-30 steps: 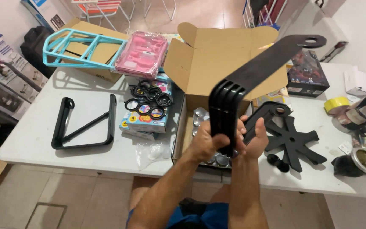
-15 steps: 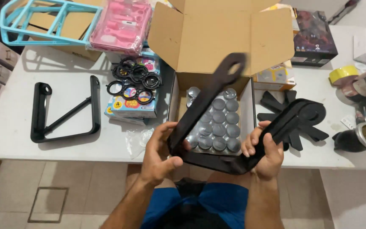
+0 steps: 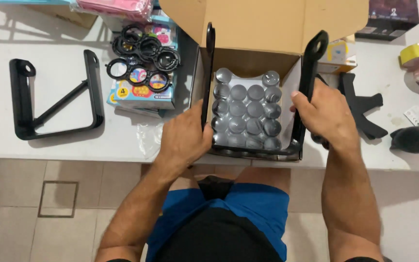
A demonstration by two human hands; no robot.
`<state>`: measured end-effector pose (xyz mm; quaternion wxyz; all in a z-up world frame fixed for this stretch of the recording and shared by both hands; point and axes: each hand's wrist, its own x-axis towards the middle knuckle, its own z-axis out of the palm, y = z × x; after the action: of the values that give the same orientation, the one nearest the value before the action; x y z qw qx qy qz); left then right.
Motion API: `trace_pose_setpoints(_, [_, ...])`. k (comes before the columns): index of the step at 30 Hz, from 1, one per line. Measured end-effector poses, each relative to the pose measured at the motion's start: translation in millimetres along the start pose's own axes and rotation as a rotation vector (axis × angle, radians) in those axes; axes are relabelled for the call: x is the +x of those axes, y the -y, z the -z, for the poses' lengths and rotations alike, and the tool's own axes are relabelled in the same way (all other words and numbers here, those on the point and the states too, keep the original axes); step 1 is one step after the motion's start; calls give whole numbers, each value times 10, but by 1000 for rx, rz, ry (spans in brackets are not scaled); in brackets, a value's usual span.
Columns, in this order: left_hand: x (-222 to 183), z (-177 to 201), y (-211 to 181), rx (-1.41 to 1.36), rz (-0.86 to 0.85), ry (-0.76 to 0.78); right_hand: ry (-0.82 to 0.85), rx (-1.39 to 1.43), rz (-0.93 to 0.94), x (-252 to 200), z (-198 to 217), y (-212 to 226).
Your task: Unboxing and assembling a rotating spice rack on a table in a retail environment.
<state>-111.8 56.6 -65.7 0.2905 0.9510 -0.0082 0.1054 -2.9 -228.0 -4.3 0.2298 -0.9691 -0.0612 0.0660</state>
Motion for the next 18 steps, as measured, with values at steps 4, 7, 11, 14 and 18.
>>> trace_pose_setpoints(4, [240, 162, -167, 240, 177, 400, 121, -336, -100, 109, -83, -93])
trace_pose_setpoints(7, [264, 215, -296, 280, 192, 509, 90, -405, -72, -81, -166, 44])
trace_pose_setpoints(11, [346, 78, -292, 372, 116, 573, 100, -551, -21, -187, -216, 253])
trace_pose_setpoints(14, [385, -84, -231, 492, -18, 567, 190, -682, 32, -124, -446, -51])
trace_pose_setpoints(18, [434, -165, -72, 559, -127, 605, 263, -698, 132, -330, -202, 127])
